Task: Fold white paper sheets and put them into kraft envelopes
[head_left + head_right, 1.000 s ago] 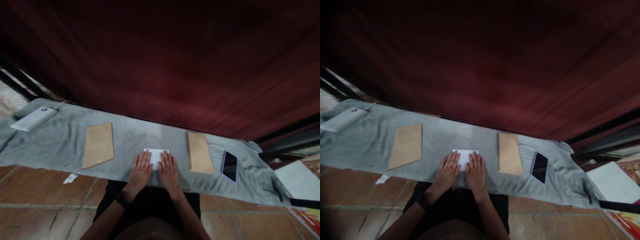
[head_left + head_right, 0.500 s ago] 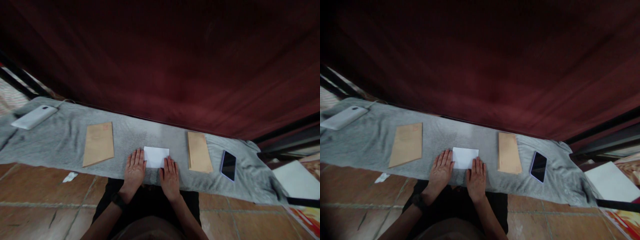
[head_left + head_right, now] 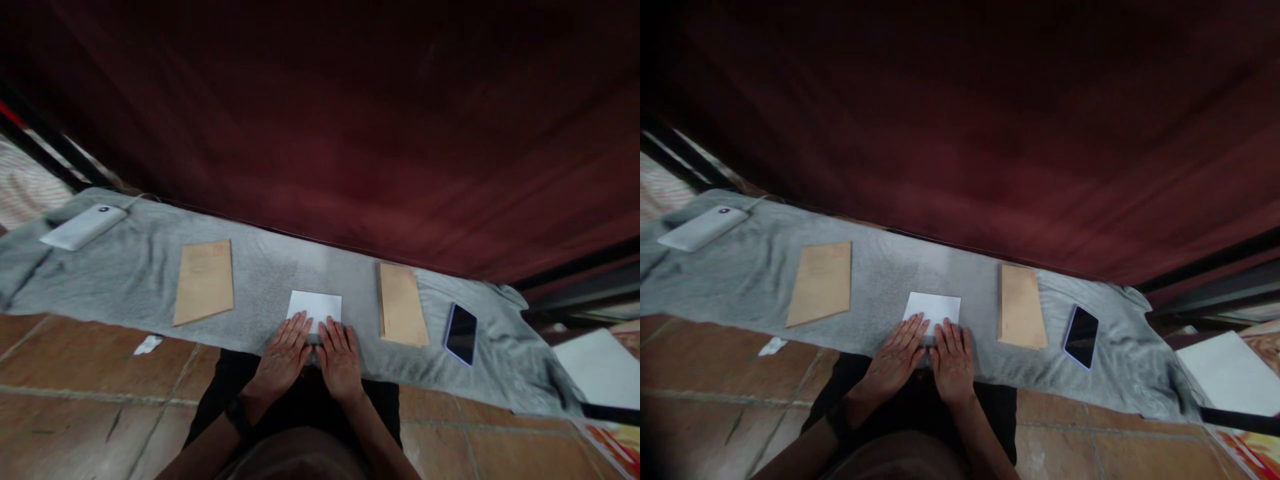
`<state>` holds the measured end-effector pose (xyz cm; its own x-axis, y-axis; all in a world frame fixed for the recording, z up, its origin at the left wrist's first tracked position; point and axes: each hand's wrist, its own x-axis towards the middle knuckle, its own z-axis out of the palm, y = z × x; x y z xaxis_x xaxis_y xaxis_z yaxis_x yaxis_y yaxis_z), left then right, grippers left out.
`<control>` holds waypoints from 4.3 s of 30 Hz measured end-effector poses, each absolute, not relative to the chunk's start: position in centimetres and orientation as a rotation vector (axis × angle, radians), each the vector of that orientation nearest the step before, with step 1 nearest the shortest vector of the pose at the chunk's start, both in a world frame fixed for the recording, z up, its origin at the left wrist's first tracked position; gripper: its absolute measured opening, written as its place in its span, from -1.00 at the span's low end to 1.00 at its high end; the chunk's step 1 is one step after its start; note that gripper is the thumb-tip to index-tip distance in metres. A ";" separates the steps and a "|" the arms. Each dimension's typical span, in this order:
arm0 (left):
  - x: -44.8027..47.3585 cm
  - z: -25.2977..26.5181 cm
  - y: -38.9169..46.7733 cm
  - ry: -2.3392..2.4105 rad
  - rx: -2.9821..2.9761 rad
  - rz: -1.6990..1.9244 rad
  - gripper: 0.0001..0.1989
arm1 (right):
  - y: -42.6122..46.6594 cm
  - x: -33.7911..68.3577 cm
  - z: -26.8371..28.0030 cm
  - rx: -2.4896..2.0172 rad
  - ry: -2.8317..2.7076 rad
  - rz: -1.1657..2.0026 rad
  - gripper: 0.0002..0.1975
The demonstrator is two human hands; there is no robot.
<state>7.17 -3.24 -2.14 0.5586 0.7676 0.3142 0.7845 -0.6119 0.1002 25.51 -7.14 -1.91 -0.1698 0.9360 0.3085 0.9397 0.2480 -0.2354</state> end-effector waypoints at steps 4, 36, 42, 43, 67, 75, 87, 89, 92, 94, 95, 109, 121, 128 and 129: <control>6.0 -2.3 -3.7 -1.405 -2.656 -0.521 -0.36 | -7.6 26.2 -2.0 -1.752 -2.120 -0.077 -0.52; 10.7 -1.5 0.5 -1.402 -2.742 -0.423 -0.43 | -8.1 27.0 -2.6 -1.764 -2.082 -0.122 -0.53; 9.6 -1.5 0.9 -1.413 -2.730 -0.415 -0.43 | -8.0 27.1 -2.3 -1.758 -2.072 -0.098 -0.52; 9.6 -1.4 0.9 -1.417 -2.734 -0.415 -0.43 | -7.8 27.1 -2.2 -1.760 -2.067 -0.083 -0.52; 7.6 -1.1 0.8 -1.494 -2.705 -0.434 -0.40 | -2.2 27.1 -2.7 -1.859 -2.023 -0.052 -0.48; 6.2 -1.4 0.9 -1.583 -2.634 -0.512 -0.40 | -2.5 27.2 -2.6 -1.874 -1.982 -0.099 -0.50; 12.0 -1.8 1.4 -1.367 -2.802 -0.534 -0.44 | -2.8 26.9 -1.7 -1.867 -2.061 0.039 -0.50; 11.7 -2.0 1.6 -1.369 -2.787 -0.539 -0.42 | -2.8 26.8 -1.6 -1.887 -2.047 0.031 -0.51; 10.7 -2.2 1.8 -1.393 -2.751 -0.524 -0.40 | -2.7 26.7 -1.7 -1.915 -2.002 0.003 -0.53; 10.0 -2.3 1.8 -1.419 -2.720 -0.523 -0.40 | -2.6 26.7 -1.9 -1.935 -1.953 -0.021 -0.53; 9.7 -2.4 1.8 -1.434 -2.704 -0.526 -0.39 | -2.6 26.7 -2.0 -1.941 -1.928 -0.032 -0.53; 9.0 -1.9 1.3 -1.497 -2.661 -0.554 -0.35 | -2.7 27.0 -2.9 -1.904 -1.815 -0.067 -0.52; 9.0 -1.4 1.1 -1.515 -2.698 -0.511 -0.28 | -2.0 26.8 -3.7 -1.806 -1.603 0.113 -0.55; 8.9 -1.4 1.0 -1.512 -2.719 -0.529 -0.32 | -1.5 27.0 -4.3 -1.735 -1.439 0.119 -0.65; 8.9 -1.4 1.0 -1.518 -2.722 -0.545 -0.33 | -1.4 27.0 -4.4 -1.717 -1.420 0.120 -0.66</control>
